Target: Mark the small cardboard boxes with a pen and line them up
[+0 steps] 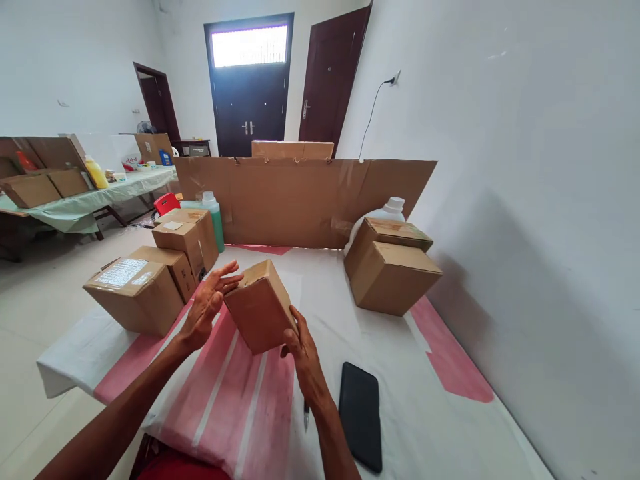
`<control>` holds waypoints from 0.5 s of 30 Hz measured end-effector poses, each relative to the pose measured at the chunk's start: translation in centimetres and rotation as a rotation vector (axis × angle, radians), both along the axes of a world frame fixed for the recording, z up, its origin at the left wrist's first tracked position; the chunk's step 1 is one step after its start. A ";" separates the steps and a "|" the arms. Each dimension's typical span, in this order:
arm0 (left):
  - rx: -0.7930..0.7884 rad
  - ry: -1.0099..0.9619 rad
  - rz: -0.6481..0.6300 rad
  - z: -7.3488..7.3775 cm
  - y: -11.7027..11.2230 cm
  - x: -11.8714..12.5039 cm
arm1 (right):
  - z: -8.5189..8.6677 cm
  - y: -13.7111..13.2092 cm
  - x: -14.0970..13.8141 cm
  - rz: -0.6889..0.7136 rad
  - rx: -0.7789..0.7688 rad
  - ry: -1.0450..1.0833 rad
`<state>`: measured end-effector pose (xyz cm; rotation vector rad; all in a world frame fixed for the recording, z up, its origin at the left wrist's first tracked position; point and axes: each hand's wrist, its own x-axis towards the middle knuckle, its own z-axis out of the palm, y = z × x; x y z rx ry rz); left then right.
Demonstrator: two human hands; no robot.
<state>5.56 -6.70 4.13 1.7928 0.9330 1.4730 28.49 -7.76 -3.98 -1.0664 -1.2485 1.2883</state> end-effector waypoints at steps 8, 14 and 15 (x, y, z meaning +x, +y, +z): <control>-0.034 -0.114 0.080 -1.1 4.6 -0.1 | 2.0 4.0 0.2 -0.102 0.102 -0.126; -0.147 -0.127 0.264 -4.4 10.4 -1.5 | -0.4 11.2 -2.4 -0.024 0.030 -0.129; -0.174 -0.123 0.282 -5.1 10.9 -1.7 | -0.9 12.0 -3.1 -0.008 0.013 -0.127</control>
